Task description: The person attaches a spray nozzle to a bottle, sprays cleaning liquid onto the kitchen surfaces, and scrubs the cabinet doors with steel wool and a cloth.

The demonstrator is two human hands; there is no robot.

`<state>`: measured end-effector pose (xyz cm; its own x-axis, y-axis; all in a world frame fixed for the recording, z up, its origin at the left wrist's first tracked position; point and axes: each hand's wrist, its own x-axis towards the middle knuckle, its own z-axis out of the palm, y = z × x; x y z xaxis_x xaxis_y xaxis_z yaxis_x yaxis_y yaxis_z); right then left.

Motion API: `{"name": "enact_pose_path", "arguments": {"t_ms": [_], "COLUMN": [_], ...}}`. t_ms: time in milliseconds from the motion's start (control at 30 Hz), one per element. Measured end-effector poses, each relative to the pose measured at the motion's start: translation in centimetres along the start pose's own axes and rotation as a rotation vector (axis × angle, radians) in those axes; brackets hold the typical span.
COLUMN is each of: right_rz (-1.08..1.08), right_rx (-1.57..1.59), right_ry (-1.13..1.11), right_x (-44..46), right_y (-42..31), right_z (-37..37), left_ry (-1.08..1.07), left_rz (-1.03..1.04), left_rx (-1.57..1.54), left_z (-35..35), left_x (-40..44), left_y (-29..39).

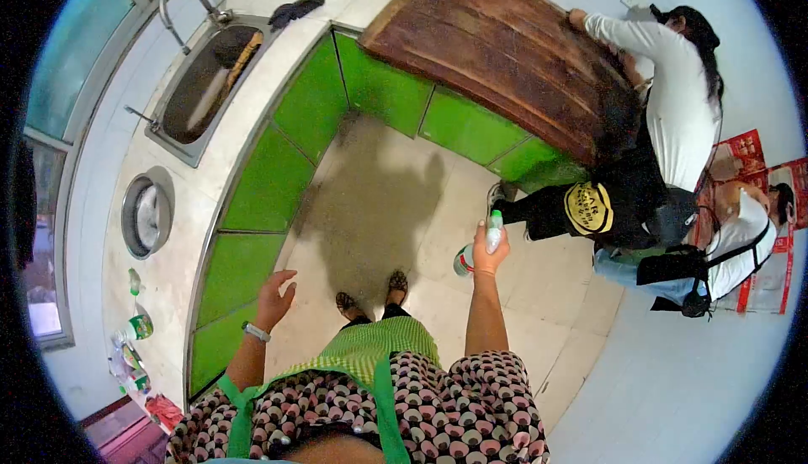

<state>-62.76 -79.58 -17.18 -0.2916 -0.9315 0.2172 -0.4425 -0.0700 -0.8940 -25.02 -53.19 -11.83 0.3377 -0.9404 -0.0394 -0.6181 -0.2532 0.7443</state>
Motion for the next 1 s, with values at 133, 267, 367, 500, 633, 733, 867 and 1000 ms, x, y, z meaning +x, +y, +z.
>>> {"name": "enact_pose_path", "arguments": {"t_ms": [133,267,367,500,633,733,867,1000], "right_rz": [0.09,0.005,0.022,0.059,0.048,-0.03,-0.123,-0.133], "right_rx": [0.25,0.241,0.287,0.338,0.426,0.457,0.579,0.559], "right_ry": [0.108,0.149,0.102,-0.017,-0.184,-0.284,-0.298,-0.193], "right_x": [0.1,1.0,0.7,-0.2,0.8,2.0,6.2,14.4], "right_y": [-5.6,-9.3,-13.8,-19.2,-21.7,-23.6,-27.4,-29.2], "right_z": [-1.2,-0.5,1.5,6.8,14.7,20.7,25.7,26.6], "left_ry": [0.075,0.169,0.191,0.267,0.38,0.416,0.431,0.459], "left_rz": [-0.011,-0.022,-0.181,-0.298,-0.299,-0.39,-0.587,-0.677], "left_rx": [-0.095,-0.093,-0.163,-0.212,-0.211,-0.176,-0.123,-0.177], "left_z": [-3.1,-6.1,-8.4,-10.0,-10.1,-10.4,-10.8,-10.6], "left_x": [-1.4,-3.4,-4.2,-5.7,-6.9,-7.3,-6.4,-4.1], "left_y": [-2.1,-4.9,-5.7,-7.2,-8.2,-8.1,-7.1,-5.8]}}
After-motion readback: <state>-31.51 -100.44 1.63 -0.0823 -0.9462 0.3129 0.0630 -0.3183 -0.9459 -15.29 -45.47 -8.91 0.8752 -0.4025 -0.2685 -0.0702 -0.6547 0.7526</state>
